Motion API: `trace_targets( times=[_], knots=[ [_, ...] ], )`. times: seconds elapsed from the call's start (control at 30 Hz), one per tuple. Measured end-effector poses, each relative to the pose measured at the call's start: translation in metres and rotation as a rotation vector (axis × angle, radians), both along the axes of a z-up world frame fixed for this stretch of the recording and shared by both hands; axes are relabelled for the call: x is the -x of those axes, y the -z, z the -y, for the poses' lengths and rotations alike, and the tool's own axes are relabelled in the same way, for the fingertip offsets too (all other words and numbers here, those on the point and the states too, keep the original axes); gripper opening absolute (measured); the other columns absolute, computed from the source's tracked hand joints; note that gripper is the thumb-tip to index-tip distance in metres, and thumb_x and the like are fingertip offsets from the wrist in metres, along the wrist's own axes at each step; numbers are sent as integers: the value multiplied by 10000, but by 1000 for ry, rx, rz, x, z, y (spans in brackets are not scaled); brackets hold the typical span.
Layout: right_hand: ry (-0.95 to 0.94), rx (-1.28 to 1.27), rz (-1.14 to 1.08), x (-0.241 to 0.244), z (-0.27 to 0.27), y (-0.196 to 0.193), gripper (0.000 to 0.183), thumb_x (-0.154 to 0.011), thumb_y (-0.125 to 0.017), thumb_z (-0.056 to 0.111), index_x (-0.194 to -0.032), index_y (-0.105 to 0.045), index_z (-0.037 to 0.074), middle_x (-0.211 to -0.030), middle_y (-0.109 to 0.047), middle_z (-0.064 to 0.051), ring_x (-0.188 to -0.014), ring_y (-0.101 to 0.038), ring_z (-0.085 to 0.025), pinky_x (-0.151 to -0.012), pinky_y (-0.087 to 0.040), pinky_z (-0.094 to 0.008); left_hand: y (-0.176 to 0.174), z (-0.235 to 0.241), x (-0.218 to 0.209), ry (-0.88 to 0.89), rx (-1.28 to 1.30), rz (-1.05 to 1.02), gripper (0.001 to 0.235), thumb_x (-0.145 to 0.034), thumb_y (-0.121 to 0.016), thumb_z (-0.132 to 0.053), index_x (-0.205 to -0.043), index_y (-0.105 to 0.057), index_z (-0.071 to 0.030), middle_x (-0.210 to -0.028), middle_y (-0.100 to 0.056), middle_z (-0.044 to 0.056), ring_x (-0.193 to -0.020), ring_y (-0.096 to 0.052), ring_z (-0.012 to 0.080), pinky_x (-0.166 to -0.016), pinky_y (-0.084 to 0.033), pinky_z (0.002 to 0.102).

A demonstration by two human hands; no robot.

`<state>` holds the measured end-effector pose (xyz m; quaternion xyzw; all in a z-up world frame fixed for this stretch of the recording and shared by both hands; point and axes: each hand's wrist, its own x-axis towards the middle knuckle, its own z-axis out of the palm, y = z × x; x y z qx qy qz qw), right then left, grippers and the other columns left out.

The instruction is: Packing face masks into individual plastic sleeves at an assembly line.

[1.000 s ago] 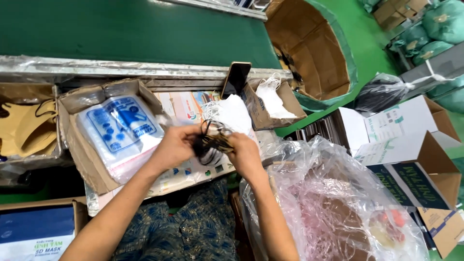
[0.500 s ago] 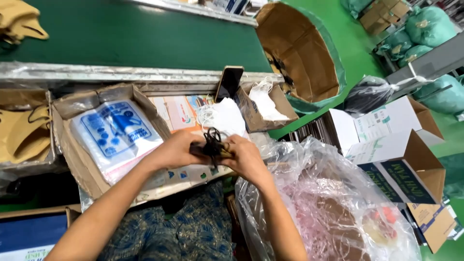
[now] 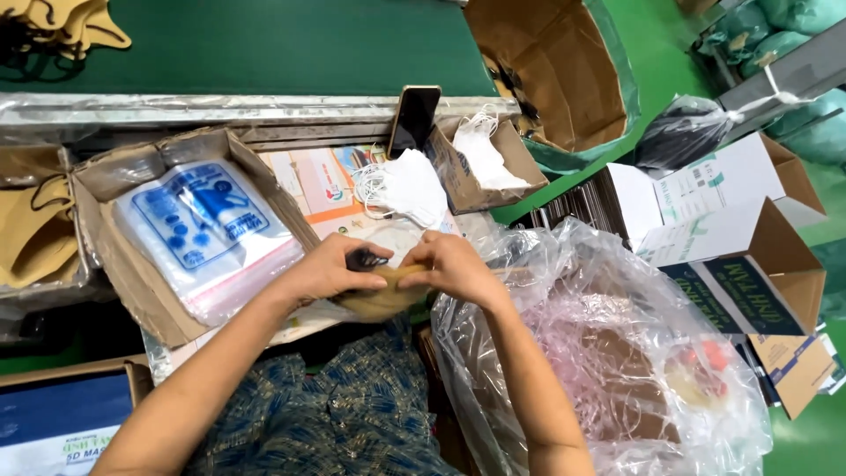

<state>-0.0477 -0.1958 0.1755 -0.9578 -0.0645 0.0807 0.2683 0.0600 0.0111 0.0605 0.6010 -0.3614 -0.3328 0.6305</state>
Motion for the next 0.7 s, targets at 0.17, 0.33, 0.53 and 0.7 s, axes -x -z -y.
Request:
trace_targets(
  times=[0.17,0.33,0.53,0.7],
  knots=[
    [-37,118,-86,1,-9,17,300,-726,-866,372,-946,-825,172,-868,-699,-111,-837,-675,-283,-743,-505,-388,11,17,13,112,-34,-79,460,-775,-845,-91,-1205,-736,30,-1049,-794,114,-955,-706,132,-857,-574,280],
    [162,-71,144,9,-2,0,279,-734,-858,292,-972,-808,155,-882,-676,-76,-807,-652,-258,-699,-512,-381,-22,4,16,-14,16,-234,558,-842,-759,-59,-1384,-626,-40,-1092,-778,85,-985,-734,126,-867,-586,261],
    [269,232,921,17,-27,-18,187,-834,-840,146,-1013,-784,157,-957,-661,-11,-894,-610,-233,-781,-464,-379,-37,6,27,-79,162,-374,686,-871,-701,18,-1519,-497,-69,-1165,-712,53,-936,-674,81,-842,-561,236],
    [190,379,962,15,-28,3,223,-783,-817,101,-1000,-765,108,-937,-684,4,-891,-613,-235,-791,-427,-382,-20,19,43,-1,227,-503,746,-879,-726,38,-1566,-465,-87,-1211,-667,42,-985,-635,69,-872,-552,241]
  ],
)
